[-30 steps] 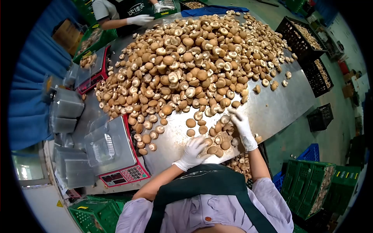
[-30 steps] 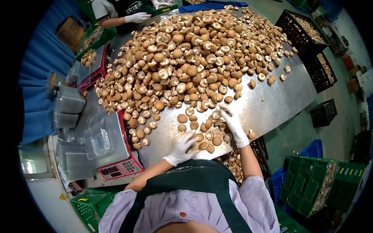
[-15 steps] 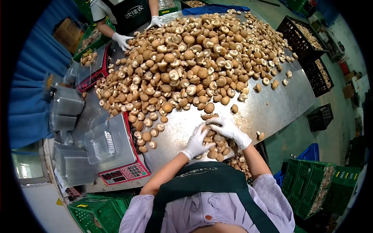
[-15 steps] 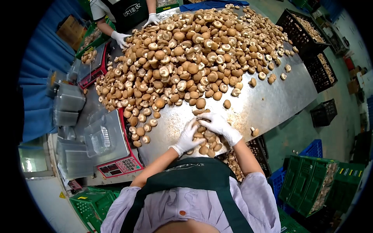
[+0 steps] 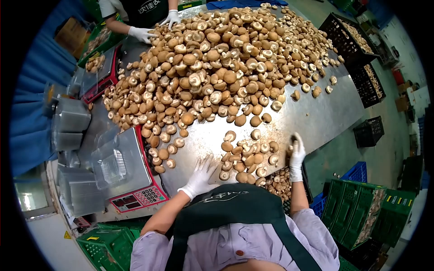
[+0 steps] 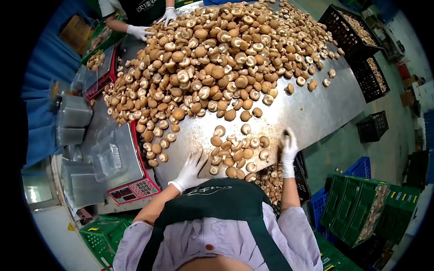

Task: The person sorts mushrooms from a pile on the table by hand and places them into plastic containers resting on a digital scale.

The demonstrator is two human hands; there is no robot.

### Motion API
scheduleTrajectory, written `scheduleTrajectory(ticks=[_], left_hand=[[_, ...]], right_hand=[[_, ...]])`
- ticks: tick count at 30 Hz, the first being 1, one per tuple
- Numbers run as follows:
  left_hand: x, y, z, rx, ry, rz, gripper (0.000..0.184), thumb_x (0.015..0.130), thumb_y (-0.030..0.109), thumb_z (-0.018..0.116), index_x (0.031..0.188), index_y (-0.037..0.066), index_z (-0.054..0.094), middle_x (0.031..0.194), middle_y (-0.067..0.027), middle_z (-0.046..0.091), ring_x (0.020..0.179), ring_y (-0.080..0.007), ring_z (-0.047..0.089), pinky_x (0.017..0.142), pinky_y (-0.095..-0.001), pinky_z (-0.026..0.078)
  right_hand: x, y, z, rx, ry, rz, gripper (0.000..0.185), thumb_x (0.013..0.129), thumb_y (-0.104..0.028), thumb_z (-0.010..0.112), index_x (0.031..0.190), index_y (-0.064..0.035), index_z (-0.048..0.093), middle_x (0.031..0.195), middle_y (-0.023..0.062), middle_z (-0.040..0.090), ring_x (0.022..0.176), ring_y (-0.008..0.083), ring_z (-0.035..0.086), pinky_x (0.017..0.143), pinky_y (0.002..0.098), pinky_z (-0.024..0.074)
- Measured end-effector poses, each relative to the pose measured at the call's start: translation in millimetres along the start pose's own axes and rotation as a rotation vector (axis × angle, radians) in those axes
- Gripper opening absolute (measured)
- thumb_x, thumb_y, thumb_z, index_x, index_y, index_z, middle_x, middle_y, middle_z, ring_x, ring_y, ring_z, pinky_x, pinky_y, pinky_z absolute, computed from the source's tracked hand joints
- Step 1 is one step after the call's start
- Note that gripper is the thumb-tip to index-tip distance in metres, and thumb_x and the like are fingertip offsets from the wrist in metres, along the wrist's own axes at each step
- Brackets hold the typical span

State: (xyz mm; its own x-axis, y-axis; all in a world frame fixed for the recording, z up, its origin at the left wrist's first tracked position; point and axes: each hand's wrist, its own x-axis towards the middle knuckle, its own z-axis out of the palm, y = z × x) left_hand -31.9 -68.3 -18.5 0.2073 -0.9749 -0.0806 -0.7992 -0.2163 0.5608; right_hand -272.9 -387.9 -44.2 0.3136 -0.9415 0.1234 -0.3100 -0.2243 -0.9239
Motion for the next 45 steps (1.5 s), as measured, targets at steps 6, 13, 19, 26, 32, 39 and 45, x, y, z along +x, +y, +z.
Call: scheduleTrajectory(ticks=[6, 13, 19, 26, 32, 39, 45], left_hand=[[42, 19, 13, 0.023, 0.055, 0.013, 0.108, 0.061, 0.056, 0.077, 0.144, 0.006, 0.029, 0.146, -0.0313, 0.02, 0.137, -0.0446, 0.022, 0.111, -0.057, 0.016], [64, 28, 27, -0.047, 0.112, 0.108, 0.113, 0.057, 0.057, 0.08, 0.143, 0.006, 0.028, 0.147, -0.0306, 0.018, 0.135, -0.0443, 0.024, 0.11, -0.0586, 0.018], [76, 42, 48, -0.144, 0.168, 0.2, 0.109, 0.057, 0.062, 0.077, 0.142, 0.008, 0.034, 0.144, -0.0288, 0.021, 0.132, -0.0467, 0.027, 0.107, -0.0586, 0.024], [107, 73, 41, -0.183, -0.088, 0.462, 0.086, 0.066, 0.031, 0.077, 0.14, 0.015, 0.038, 0.146, -0.0283, 0.022, 0.13, -0.0466, 0.033, 0.109, -0.0519, 0.029], [138, 107, 62, -0.167, -0.202, 0.723, 0.087, 0.065, 0.022, 0.073, 0.144, 0.018, 0.034, 0.146, -0.0256, 0.024, 0.128, -0.0427, 0.034, 0.109, -0.0516, 0.026], [143, 166, 93, -0.548, -0.328, 0.7, 0.058, 0.071, 0.002, 0.058, 0.128, 0.008, 0.049, 0.143, -0.0194, 0.035, 0.128, -0.0379, 0.039, 0.107, -0.0456, 0.033], [148, 136, 42, -0.42, -0.025, 0.49, 0.026, 0.083, 0.013, 0.054, 0.107, 0.006, 0.062, 0.13, -0.013, 0.051, 0.119, -0.0297, 0.05, 0.1, -0.0411, 0.04]], right_hand=[[10, -65, 72, 0.162, -0.542, -0.094, 0.04, 0.091, -0.019, 0.054, 0.128, -0.0061, 0.055, 0.135, 0.0164, 0.05, 0.128, 0.0264, 0.045, 0.107, 0.036, 0.0339], [33, -103, 98, -0.131, -0.95, -0.183, 0.04, 0.082, -0.023, 0.068, 0.118, -0.008, 0.062, 0.115, 0.0117, 0.063, 0.104, 0.0248, 0.059, 0.092, 0.0353, 0.0451], [33, -99, 83, -0.094, -1.099, -0.09, 0.039, 0.08, -0.022, 0.071, 0.116, -0.0082, 0.065, 0.101, 0.01, 0.066, 0.093, 0.0195, 0.06, 0.086, 0.0293, 0.0467], [29, -74, 7, -0.135, -1.126, 0.12, 0.035, 0.081, -0.023, 0.069, 0.112, -0.0068, 0.066, 0.099, 0.0082, 0.067, 0.089, 0.0169, 0.06, 0.082, 0.0299, 0.048], [10, -71, -69, -0.258, -1.064, 0.422, 0.027, 0.078, -0.014, 0.068, 0.103, -0.004, 0.068, 0.091, 0.0064, 0.069, 0.08, 0.0139, 0.061, 0.076, 0.028, 0.0499], [7, -69, -117, -0.638, -0.867, 0.424, 0.026, 0.077, -0.008, 0.062, 0.102, -0.0007, 0.069, 0.09, 0.0099, 0.071, 0.083, 0.0171, 0.065, 0.077, 0.0282, 0.0508], [26, -108, -54, -0.519, -0.534, 0.115, 0.023, 0.086, -0.01, 0.059, 0.105, -0.0001, 0.067, 0.092, 0.0139, 0.07, 0.085, 0.0179, 0.066, 0.078, 0.0281, 0.0507]])
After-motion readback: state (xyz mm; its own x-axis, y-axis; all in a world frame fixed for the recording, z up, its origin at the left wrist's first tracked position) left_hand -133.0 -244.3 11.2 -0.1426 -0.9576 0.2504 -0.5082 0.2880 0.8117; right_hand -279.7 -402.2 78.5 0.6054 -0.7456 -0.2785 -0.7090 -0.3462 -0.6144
